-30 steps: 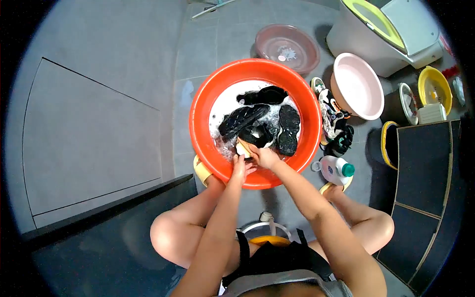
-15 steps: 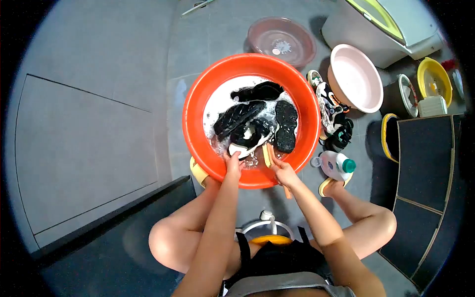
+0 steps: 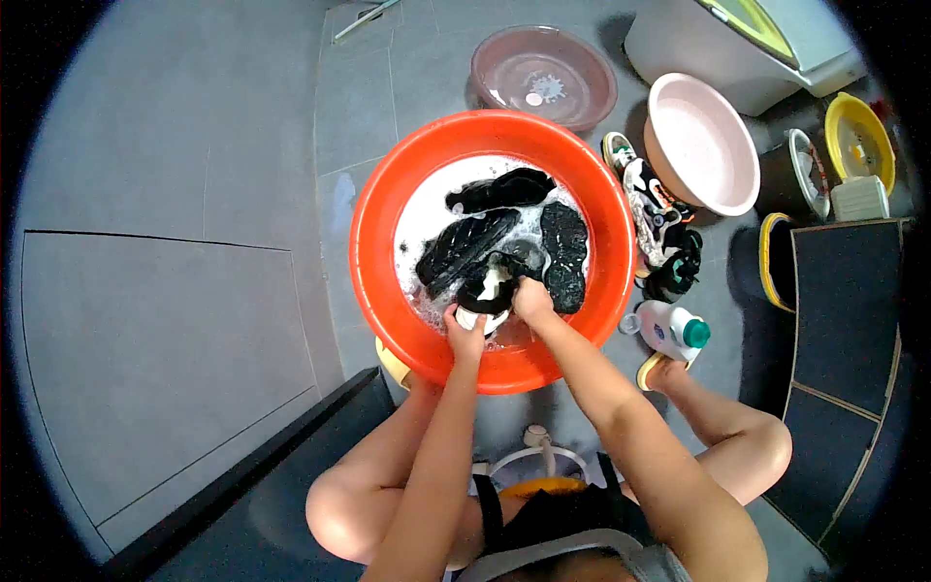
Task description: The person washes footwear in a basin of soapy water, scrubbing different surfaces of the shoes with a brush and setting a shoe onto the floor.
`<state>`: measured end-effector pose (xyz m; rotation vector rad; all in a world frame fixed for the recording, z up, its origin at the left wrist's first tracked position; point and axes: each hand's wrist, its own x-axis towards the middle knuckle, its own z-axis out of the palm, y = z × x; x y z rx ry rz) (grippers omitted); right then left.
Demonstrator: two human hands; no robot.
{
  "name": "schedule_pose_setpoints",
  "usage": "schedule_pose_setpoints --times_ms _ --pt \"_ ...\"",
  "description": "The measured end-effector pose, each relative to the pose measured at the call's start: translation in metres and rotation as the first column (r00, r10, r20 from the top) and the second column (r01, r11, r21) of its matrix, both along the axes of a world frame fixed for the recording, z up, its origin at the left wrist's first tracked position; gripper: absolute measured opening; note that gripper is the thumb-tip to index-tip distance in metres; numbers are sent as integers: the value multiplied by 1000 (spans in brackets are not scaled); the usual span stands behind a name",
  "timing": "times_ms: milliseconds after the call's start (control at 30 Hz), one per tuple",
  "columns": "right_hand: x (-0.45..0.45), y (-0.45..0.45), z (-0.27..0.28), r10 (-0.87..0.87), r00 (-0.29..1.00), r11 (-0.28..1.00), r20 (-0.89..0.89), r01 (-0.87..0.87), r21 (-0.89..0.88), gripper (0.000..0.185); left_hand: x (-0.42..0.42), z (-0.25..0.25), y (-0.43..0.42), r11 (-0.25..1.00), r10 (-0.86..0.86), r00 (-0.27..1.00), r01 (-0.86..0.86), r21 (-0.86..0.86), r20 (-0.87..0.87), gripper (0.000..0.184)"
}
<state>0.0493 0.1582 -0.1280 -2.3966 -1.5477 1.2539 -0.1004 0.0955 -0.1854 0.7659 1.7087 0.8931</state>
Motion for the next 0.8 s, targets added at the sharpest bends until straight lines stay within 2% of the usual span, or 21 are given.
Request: schedule_pose_setpoints --times_ms 33,67,100,167,200,233,267,333,367,467,500,533,600,633,667,733,800 --pt "-5 -12 2 27 998 988 -49 -19 156 25 5 19 1 997 -5 976 21 70 -218 64" --pt "-9 -33 8 2 993 990 -116 15 142 22 3 -10 -2 991 6 961 31 132 -275 63" --pt "-10 -62 -12 101 987 928 -124 -49 368 25 2 -17 -1 996 -11 957 35 78 -289 63" --pt "0 -76 -22 167 980 902 -110 -107 418 29 3 -28 -6 999 -43 968 45 5 -248 63" --pt "4 -64 -15 128 985 962 -113 -96 255 28 8 0 -4 994 -99 935 110 15 -341 63" --pt "6 -50 -37 86 990 943 -109 -46 330 27 11 13 -4 993 -92 940 111 40 -327 63" --pt "8 -28 -34 67 997 977 -26 -61 203 24 13 22 -3 991 -86 946 112 68 -313 63" --pt "3 -8 -39 -29 999 991 29 25 135 21 17 48 1 987 -155 953 162 5 -259 61" --pt "4 -13 -44 -27 1000 984 -6 27 178 22 19 46 -4 990 -130 958 140 24 -257 60" --pt "9 -32 -38 88 983 893 -163 -5 451 24 20 50 -1 987 -140 958 156 44 -252 59" --pt "4 -49 -49 137 953 748 -270 79 659 20 15 25 -5 986 -150 946 164 26 -286 59" --pt "11 -57 -26 182 944 888 -273 -39 458 22 15 20 -4 992 -114 960 122 15 -255 59" --pt "35 -53 -27 310 932 924 -187 -250 289 27 14 19 -8 976 -127 937 177 128 -327 61" --pt "48 -46 -21 402 901 891 -165 -343 299 27 18 33 -7 984 -132 940 163 75 -315 62" --pt "52 -32 -18 274 956 961 -109 -269 56 23 19 36 -7 985 -136 952 160 65 -275 62" --pt "29 -18 -33 -3 1000 989 -10 4 145 24 26 55 -7 965 -100 931 176 192 -350 62" --pt "2 -11 -31 -174 985 978 15 171 115 24 30 66 -8 972 -101 955 154 176 -278 61"
